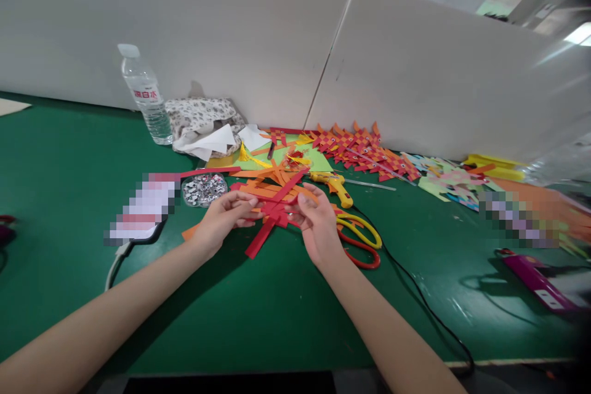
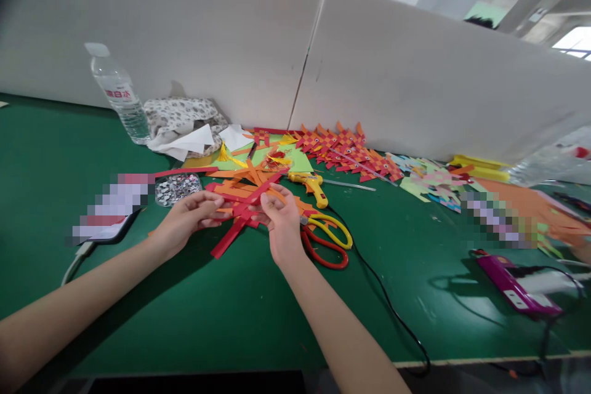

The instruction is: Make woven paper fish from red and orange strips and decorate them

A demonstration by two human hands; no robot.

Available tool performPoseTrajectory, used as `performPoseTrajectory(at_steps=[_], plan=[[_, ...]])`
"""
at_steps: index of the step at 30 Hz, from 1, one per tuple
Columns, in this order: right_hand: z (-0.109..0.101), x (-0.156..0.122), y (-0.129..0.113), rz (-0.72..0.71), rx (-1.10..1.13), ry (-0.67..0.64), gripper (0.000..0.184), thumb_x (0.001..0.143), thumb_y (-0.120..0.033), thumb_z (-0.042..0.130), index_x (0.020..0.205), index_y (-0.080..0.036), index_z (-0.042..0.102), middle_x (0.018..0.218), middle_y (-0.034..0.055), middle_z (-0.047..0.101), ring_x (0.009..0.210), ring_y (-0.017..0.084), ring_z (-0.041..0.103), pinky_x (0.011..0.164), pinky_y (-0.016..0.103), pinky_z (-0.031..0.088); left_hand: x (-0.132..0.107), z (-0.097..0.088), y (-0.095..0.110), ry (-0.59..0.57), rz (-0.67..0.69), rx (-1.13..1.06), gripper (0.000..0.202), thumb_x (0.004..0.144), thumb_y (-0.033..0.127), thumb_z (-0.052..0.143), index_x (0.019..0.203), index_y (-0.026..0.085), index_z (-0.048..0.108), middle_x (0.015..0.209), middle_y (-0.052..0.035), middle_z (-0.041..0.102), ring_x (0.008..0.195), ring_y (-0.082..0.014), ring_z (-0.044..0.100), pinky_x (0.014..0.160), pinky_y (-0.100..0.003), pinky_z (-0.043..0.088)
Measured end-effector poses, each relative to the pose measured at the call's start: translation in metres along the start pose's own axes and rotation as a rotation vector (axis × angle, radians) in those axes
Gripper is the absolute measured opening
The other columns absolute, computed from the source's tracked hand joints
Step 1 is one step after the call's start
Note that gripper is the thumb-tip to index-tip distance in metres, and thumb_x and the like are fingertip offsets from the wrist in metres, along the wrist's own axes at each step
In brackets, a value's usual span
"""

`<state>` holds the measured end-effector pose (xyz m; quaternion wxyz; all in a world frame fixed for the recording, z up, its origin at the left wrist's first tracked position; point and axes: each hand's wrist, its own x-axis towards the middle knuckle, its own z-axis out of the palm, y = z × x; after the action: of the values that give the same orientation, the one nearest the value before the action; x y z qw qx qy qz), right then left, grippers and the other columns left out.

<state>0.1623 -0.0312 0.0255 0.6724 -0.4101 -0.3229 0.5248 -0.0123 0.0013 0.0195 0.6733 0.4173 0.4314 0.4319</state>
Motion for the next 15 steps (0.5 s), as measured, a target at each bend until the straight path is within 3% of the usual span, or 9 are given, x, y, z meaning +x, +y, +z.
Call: performPoseTrajectory(at_steps=[3,8,15], plan=[[0.001,-0.001,0.000,-0.017,-0.070,-0.029,0.038,0.071,-0.039,0.071,0.098,-0.022,0.051,0.068,-0.0045,0.063,0.064,0.012,0.062,0.054,0.022,0.052,0.002,-0.002,0.000,0.035,0.035,-0.045,0.026,0.068,0.036,0.075,0.081,0.018,0.062,0.072,0.0005,0.069,0.074,-0.0140,0.070,0.060,-0.017,0.053],[0.000,0.001,0.009,-0.121,-0.239,-0.035,0.047,0.057,-0.021,0.081,0.095,-0.023,0.053,0.070,-0.0064,0.062,0.066,0.010,0.058,0.060,0.022,0.052,0.004,-0.005,-0.004,0.023,0.139,0.025,0.030,0.065,0.031,0.079,0.087,0.018,0.063,0.073,0.0011,0.067,0.076,-0.0124,0.068,0.062,-0.016,0.052],[-0.004,0.005,0.015,-0.141,-0.324,0.056,0.044,0.055,-0.022,0.081,0.091,-0.022,0.054,0.081,-0.0014,0.065,0.079,0.014,0.063,0.071,0.028,0.053,0.007,-0.007,-0.004,0.051,0.204,0.027,0.041,0.063,0.031,0.079,0.099,0.019,0.064,0.074,0.0029,0.067,0.070,-0.0100,0.065,0.063,-0.017,0.053]])
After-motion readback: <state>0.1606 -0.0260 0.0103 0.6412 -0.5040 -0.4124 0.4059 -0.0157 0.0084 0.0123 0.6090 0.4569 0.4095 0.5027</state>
